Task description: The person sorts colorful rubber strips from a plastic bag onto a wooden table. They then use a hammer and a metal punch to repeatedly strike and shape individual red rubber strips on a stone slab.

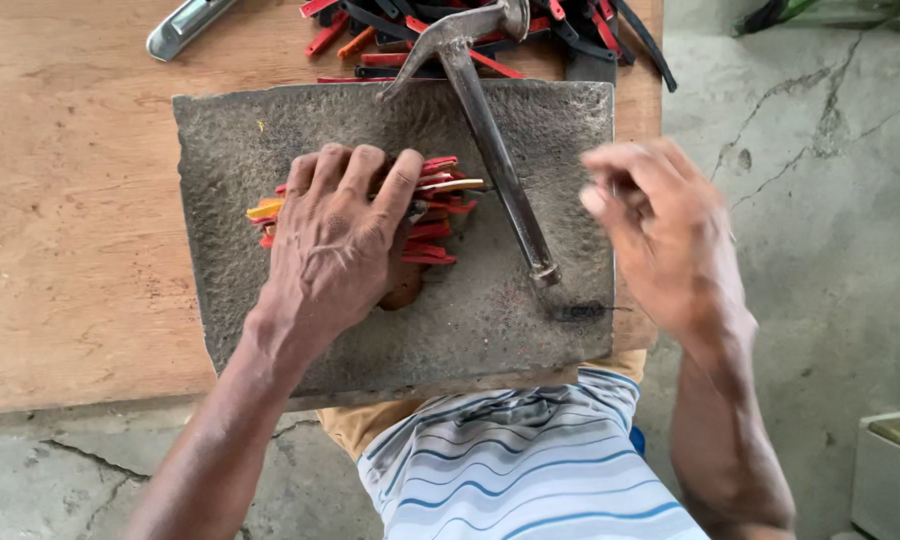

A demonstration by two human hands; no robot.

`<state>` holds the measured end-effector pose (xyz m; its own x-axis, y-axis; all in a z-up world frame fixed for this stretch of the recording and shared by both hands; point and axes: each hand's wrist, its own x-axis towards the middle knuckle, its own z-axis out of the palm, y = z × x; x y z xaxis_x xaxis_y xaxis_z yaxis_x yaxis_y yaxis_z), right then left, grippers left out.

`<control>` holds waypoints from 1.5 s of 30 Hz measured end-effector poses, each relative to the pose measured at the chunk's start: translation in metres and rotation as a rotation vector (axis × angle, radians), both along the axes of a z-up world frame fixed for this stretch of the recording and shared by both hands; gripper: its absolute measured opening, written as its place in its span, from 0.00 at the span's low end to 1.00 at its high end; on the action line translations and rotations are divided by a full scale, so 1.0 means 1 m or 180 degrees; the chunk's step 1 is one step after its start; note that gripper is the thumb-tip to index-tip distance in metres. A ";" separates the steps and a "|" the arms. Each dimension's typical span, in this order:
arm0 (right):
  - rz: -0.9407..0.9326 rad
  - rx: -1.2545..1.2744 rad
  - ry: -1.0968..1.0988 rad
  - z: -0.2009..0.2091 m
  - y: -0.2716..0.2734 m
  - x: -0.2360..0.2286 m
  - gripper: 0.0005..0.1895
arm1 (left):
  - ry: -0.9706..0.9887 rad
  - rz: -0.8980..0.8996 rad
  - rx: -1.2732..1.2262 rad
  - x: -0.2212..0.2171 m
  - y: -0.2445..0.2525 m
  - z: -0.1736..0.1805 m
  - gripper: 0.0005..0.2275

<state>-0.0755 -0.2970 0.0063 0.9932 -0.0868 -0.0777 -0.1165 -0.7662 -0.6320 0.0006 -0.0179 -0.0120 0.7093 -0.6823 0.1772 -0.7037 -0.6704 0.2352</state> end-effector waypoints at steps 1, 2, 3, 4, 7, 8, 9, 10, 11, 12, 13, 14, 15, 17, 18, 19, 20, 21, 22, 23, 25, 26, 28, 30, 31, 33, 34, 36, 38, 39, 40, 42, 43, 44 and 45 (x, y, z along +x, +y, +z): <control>-0.0043 -0.0068 0.0198 0.000 -0.003 -0.006 0.21 | 0.0041 0.0011 -0.0108 0.000 0.000 0.000 0.19; 0.0150 -0.0129 0.0165 -0.003 -0.004 -0.011 0.26 | 0.0106 0.0018 -0.0203 -0.001 0.000 -0.001 0.19; 0.0344 -0.0189 0.0131 -0.005 -0.007 -0.015 0.31 | 0.0172 0.0026 -0.0297 -0.002 -0.001 -0.002 0.19; 0.0522 -0.0253 0.0098 -0.006 -0.008 -0.020 0.36 | 0.0145 0.0035 -0.0281 -0.002 -0.001 -0.003 0.19; 0.0894 -0.0168 0.0067 -0.002 -0.007 -0.031 0.42 | 0.0102 0.0064 -0.0268 -0.001 0.000 -0.002 0.19; 0.0965 -0.0229 0.0068 -0.001 -0.006 -0.032 0.38 | 0.0133 0.0059 -0.0298 0.000 -0.001 -0.001 0.20; 0.1037 -0.0291 0.0069 0.000 -0.004 -0.034 0.34 | 0.0163 0.0054 -0.0328 0.002 -0.001 0.000 0.20; 0.1116 -0.0343 0.0110 -0.001 -0.002 -0.037 0.30 | 0.0173 0.0069 -0.0316 0.000 0.000 -0.001 0.20; 0.1064 -0.0273 0.0114 -0.003 0.000 -0.039 0.25 | 0.0183 0.0085 -0.0304 -0.001 0.001 -0.002 0.20; 0.1006 -0.0206 0.0120 -0.005 0.001 -0.042 0.19 | 0.0194 0.0093 -0.0295 -0.002 0.001 -0.003 0.21; 0.0946 -0.0139 0.0126 -0.006 0.001 -0.044 0.14 | 0.0221 0.0096 -0.0306 -0.004 0.000 -0.004 0.21; 0.1009 -0.0087 0.0059 -0.008 0.001 -0.045 0.13 | 0.0220 0.0089 -0.0319 -0.003 0.000 -0.004 0.21; 0.1072 -0.0034 -0.0008 -0.011 0.001 -0.045 0.12 | 0.0219 0.0083 -0.0331 -0.001 0.001 -0.003 0.21; 0.1143 0.0006 0.0033 -0.014 -0.004 -0.044 0.11 | 0.0176 0.0083 -0.0370 -0.001 0.000 -0.003 0.21; 0.1153 0.0012 0.0115 -0.017 -0.007 -0.041 0.11 | 0.0148 0.0090 -0.0372 -0.001 0.001 -0.002 0.21; 0.1162 0.0017 0.0198 -0.019 -0.010 -0.038 0.11 | 0.0161 0.0099 -0.0379 -0.003 0.002 -0.002 0.21; 0.1110 0.0273 0.0205 -0.020 -0.015 -0.034 0.07 | 0.0175 0.0099 -0.0390 -0.003 0.002 -0.002 0.21; 0.1056 0.0529 0.0213 -0.020 -0.020 -0.028 0.04 | 0.0189 0.0099 -0.0402 -0.003 0.002 -0.003 0.21; 0.0999 0.0785 0.0257 -0.020 -0.024 -0.024 0.01 | 0.0219 0.0113 -0.0447 -0.004 0.002 -0.003 0.20; 0.0765 0.0572 0.0251 -0.020 -0.027 -0.020 0.02 | 0.0249 0.0127 -0.0492 -0.005 0.002 -0.003 0.20; 0.0309 0.0141 0.0215 -0.018 -0.032 -0.003 0.04 | 0.0292 0.0149 -0.0516 -0.004 0.002 -0.001 0.19; 0.0116 0.0118 0.0122 -0.020 -0.033 0.012 0.06 | 0.0302 0.0153 -0.0493 -0.002 0.002 0.001 0.20; -0.0274 0.0071 -0.0058 -0.022 -0.033 0.046 0.09 | 0.0332 0.0175 -0.0486 0.000 0.001 0.003 0.20; 0.0465 -0.0614 -0.1041 -0.019 -0.027 0.066 0.13 | 0.0365 0.0216 -0.0514 0.002 0.001 0.003 0.19; 0.0860 -0.0940 -0.1519 -0.016 -0.022 0.073 0.15 | 0.0385 0.0231 -0.0502 0.003 0.001 0.003 0.19; 0.0701 0.0027 -0.0891 -0.015 -0.004 0.085 0.17 | 0.0449 0.0262 -0.0482 0.002 0.001 0.002 0.19; 0.0622 0.0499 -0.0588 -0.013 0.002 0.090 0.18 | 0.0436 0.0268 -0.0500 0.004 0.000 0.002 0.19; 0.0572 0.0734 0.0061 -0.005 0.017 0.092 0.24 | 0.0419 0.0286 -0.0528 0.003 0.000 0.003 0.18; 0.0592 0.0721 0.0314 -0.001 0.031 0.092 0.29 | 0.0461 0.0316 -0.0547 0.002 0.001 0.006 0.19; 0.0631 0.0583 0.0238 0.000 0.035 0.094 0.30 | 0.0474 0.0323 -0.0559 0.003 0.001 0.006 0.20; 0.0668 0.0441 0.0172 0.001 0.038 0.093 0.31 | 0.0492 0.0318 -0.0551 0.003 0.000 0.007 0.20; 0.0707 0.0306 0.0085 0.001 0.041 0.094 0.29 | 0.0523 0.0311 -0.0535 0.002 0.001 0.009 0.21; 0.0728 0.0237 0.0039 0.000 0.041 0.094 0.28 | 0.0537 0.0296 -0.0526 0.003 0.002 0.009 0.21; 0.0678 0.0223 0.0027 -0.001 0.043 0.091 0.27 | 0.0554 0.0284 -0.0517 0.002 0.003 0.009 0.21; 0.0628 0.0209 0.0015 -0.003 0.045 0.088 0.27 | 0.0571 0.0271 -0.0508 0.001 0.004 0.009 0.21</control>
